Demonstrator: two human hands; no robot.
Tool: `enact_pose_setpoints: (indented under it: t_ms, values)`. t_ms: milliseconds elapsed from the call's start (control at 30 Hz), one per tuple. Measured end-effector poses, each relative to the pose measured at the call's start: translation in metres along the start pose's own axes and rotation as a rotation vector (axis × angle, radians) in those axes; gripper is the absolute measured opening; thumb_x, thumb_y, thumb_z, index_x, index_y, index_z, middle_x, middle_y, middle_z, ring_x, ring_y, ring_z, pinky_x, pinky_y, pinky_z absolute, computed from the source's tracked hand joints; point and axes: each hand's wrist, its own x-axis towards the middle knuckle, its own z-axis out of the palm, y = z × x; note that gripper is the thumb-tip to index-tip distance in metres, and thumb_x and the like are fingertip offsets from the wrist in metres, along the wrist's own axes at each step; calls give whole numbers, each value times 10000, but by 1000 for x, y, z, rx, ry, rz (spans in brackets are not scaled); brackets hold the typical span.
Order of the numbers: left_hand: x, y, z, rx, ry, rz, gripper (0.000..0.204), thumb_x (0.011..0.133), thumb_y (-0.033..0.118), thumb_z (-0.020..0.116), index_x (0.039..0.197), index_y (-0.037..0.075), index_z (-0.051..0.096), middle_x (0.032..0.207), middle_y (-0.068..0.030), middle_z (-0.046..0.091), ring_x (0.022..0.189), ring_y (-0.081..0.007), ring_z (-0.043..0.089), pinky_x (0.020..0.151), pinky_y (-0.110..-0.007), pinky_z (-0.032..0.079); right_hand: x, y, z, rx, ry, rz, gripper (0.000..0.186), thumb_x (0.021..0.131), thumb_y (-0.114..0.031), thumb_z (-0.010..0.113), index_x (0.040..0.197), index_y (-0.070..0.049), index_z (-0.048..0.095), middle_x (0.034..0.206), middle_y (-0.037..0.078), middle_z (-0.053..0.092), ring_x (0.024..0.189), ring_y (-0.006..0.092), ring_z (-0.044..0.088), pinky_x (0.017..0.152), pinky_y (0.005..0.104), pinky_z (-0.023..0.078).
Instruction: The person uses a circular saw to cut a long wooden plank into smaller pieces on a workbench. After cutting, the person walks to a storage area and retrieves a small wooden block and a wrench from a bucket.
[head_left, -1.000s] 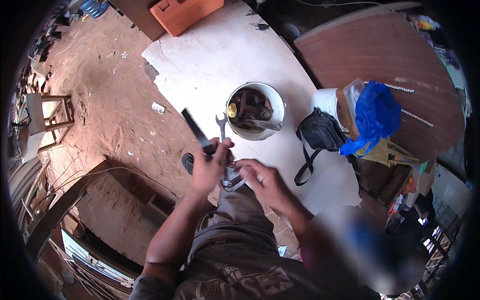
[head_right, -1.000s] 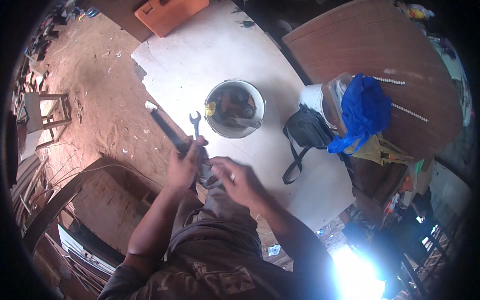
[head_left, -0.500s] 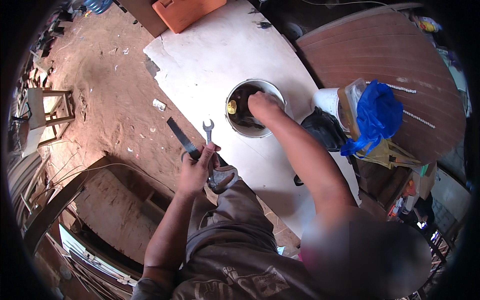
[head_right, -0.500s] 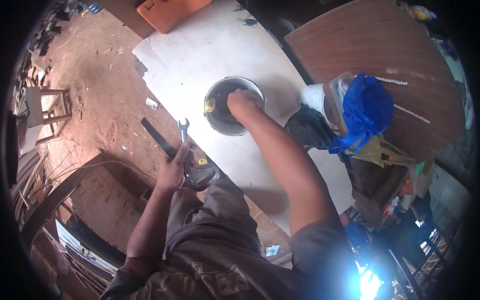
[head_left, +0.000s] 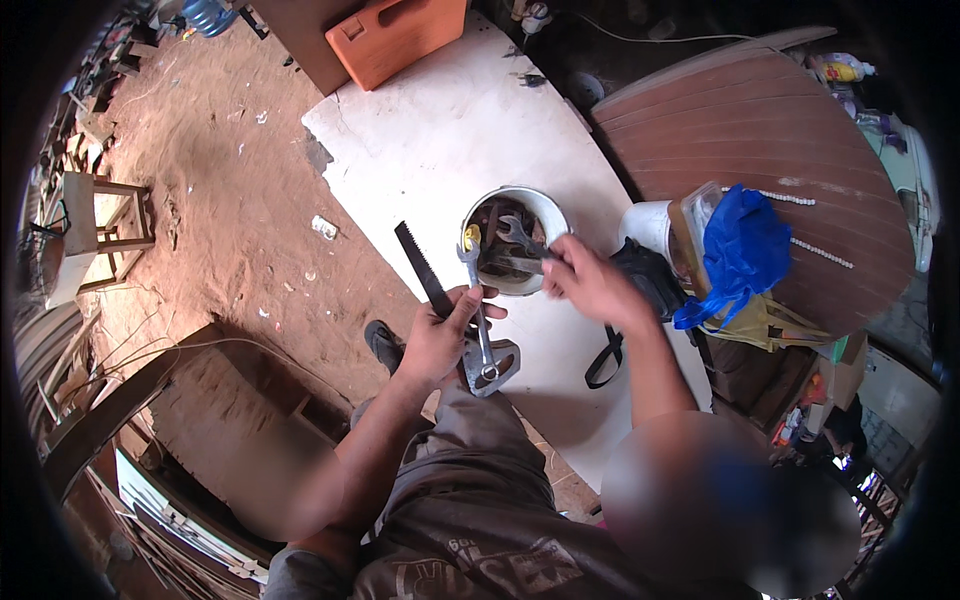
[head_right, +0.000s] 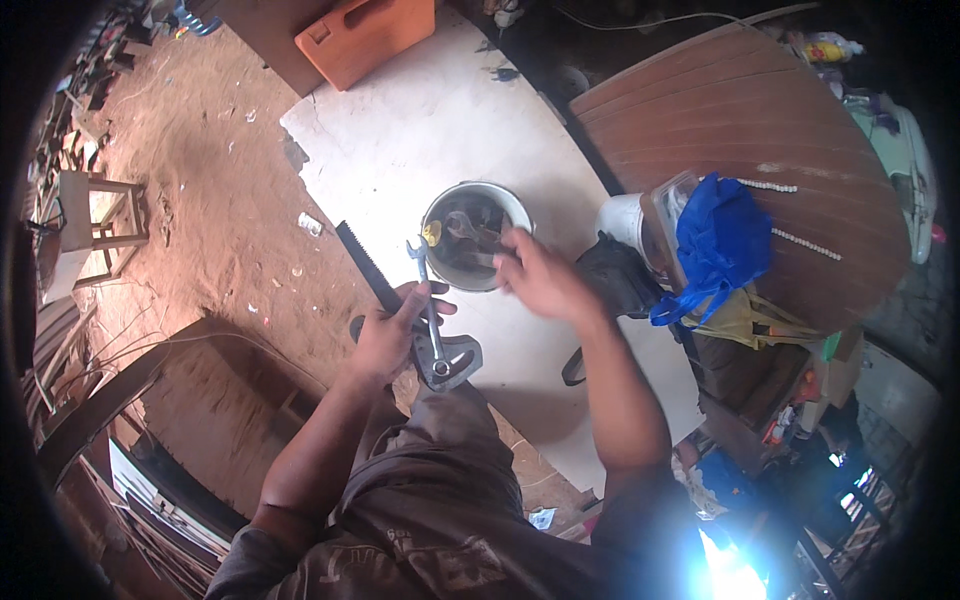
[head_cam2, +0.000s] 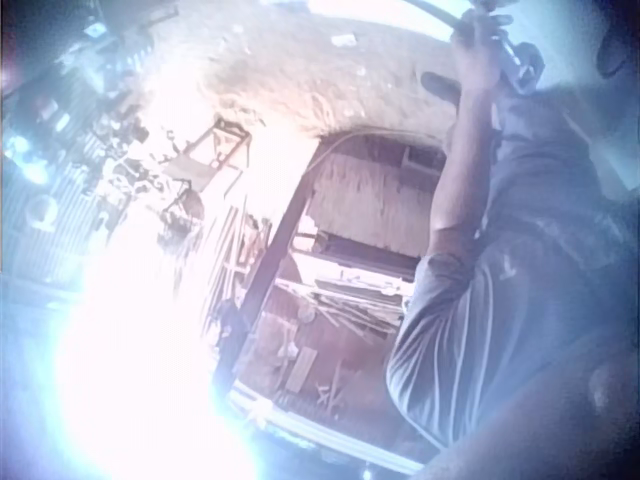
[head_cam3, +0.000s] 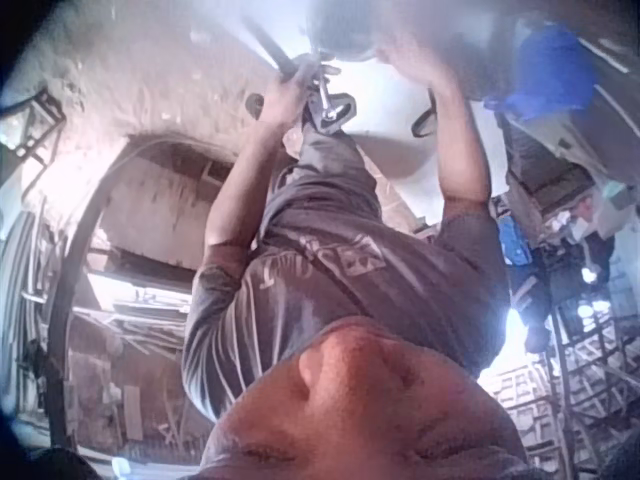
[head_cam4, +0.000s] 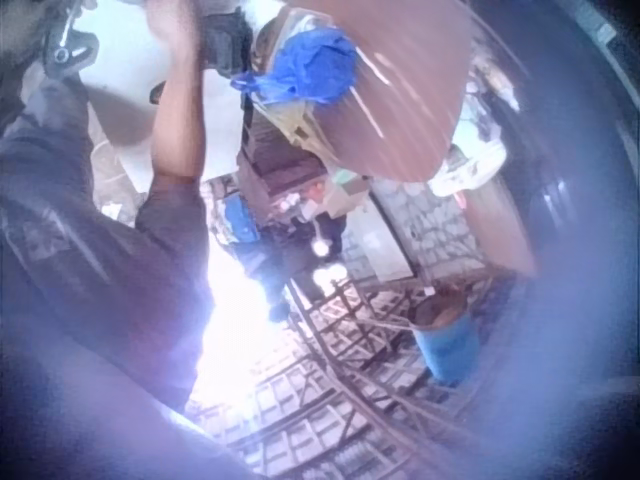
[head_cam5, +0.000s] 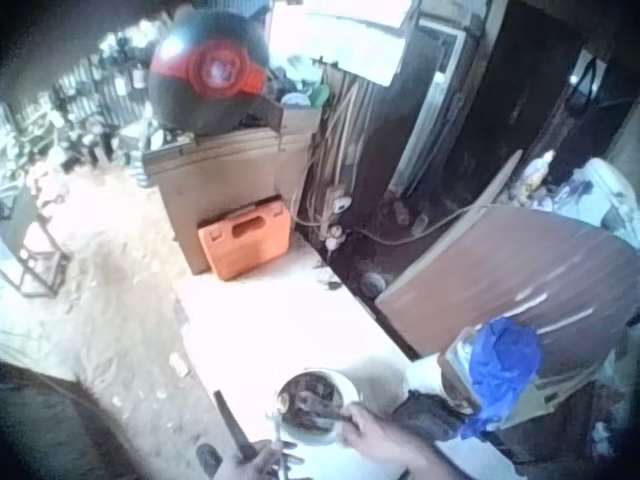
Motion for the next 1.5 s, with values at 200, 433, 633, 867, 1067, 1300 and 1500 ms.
enact_pose_setpoints:
  t_ms: [200,433,633,867,1067,1300,1500]
  values:
    - [8,-5,16,-88,-2,10,364,1099,323,546,1193,-3,678,1050,-66,765,835,-85,630,760,-269,511,-69,5,90,287,262,-12,332,978,-335,742,969,-31,608,785,-13,591,693,77,524,633,271,453]
    - [9,-25,4,28,50,-38,421,1088,369,560,1247,-6,668,1073,-76,761,878,-120,654,780,-288,537,-76,13,124,600,480,-36,181,951,-132,768,936,-45,609,790,-16,651,742,55,596,705,227,485]
    - [-8,-5,-11,88,63,-16,517,1082,423,552,1269,-50,649,1101,-130,751,788,-120,610,719,-279,516,-7,25,22,-343,519,-28,301,926,-278,749,967,5,655,826,193,714,765,379,693,710,438,526]
    - [-6,-2,-19,79,91,24,493,1086,396,555,1254,-58,650,1055,-123,746,710,-96,567,678,-249,493,37,11,-16,-514,401,90,342,915,-303,747,1083,-13,684,995,219,725,962,445,682,856,518,524]
    - [-8,-4,-20,25,85,51,438,1055,349,630,1248,-43,661,1058,-98,749,743,-82,579,692,-244,500,1,38,-49,25,256,-51,217,921,-212,783,945,-16,691,799,51,691,762,126,617,717,299,477]
    - [-3,8,-10,30,85,92,428,1059,351,625,1228,-40,671,1051,-99,744,758,-78,589,704,-246,505,-44,30,-50,160,263,-81,206,899,-137,808,987,4,687,811,31,706,774,75,612,713,268,478]
    - [1,4,-13,-41,128,64,401,1036,256,663,1265,-73,641,1053,-150,737,723,-104,601,695,-259,521,-12,16,-40,-197,408,-11,218,953,-158,738,1020,32,655,861,121,730,761,219,677,727,320,528]
